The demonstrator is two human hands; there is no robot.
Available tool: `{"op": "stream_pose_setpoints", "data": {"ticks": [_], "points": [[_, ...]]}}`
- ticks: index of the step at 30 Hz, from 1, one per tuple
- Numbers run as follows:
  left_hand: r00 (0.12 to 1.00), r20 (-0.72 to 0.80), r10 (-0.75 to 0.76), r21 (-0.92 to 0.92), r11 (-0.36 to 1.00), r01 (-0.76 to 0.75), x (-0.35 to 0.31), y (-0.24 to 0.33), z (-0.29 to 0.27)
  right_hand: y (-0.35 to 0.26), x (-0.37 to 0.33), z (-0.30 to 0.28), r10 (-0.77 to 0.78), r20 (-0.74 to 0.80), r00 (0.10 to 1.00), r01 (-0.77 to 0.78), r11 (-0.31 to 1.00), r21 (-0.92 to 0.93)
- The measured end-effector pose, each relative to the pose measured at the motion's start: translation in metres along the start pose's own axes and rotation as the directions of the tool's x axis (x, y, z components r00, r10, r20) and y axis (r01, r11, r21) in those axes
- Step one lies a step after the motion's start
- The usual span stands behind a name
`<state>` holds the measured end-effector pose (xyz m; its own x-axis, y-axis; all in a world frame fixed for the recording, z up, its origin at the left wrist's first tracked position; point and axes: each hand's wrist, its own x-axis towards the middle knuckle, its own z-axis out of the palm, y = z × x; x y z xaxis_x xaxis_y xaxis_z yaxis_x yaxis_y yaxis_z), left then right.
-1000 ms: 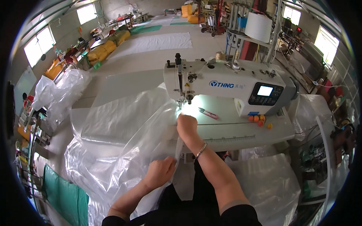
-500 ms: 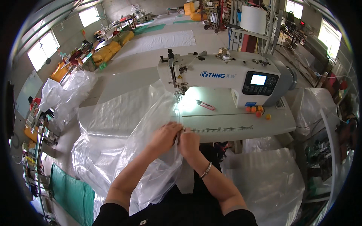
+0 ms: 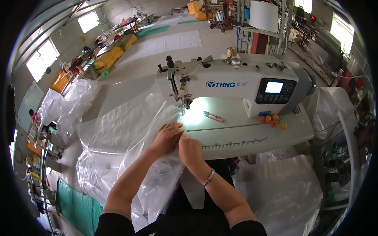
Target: The person aligns and sews a large white plastic sheet using an industrial sewing machine. They repeatedly fold the edges, guide the material under the needle, and cut the thread with scissors to complete each seam.
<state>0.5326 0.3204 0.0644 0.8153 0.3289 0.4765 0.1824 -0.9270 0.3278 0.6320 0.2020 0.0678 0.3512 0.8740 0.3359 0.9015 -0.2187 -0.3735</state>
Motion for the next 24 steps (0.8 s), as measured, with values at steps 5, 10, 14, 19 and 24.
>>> {"op": "stream_pose_setpoints", "data": {"ticks": [5,10,14,19,24], "points": [[1.000,0.007,-0.031,-0.048,0.998,0.031,0.031,-0.040,0.010,0.012,0.030,0.018,0.006,-0.026,1.000,-0.006,1.000,-0.008],[0.997,0.058,-0.042,-0.057,0.997,0.046,0.057,-0.070,0.003,0.025,0.050,0.032,-0.008,-0.091,0.996,0.009,1.000,0.016],[0.932,0.252,-0.260,-0.420,0.838,0.348,0.038,-0.041,-0.022,0.041,0.022,0.015,0.065,-0.189,0.980,0.016,0.916,0.401],[0.825,0.514,-0.236,-0.246,0.880,0.406,-0.052,0.066,-0.091,0.033,-0.055,-0.004,0.222,0.003,0.975,-0.142,0.610,0.779],[0.838,0.307,-0.452,0.299,0.881,0.366,-0.134,0.120,-0.113,-0.011,-0.121,0.016,0.113,0.252,0.961,-0.271,0.558,0.785]]}}
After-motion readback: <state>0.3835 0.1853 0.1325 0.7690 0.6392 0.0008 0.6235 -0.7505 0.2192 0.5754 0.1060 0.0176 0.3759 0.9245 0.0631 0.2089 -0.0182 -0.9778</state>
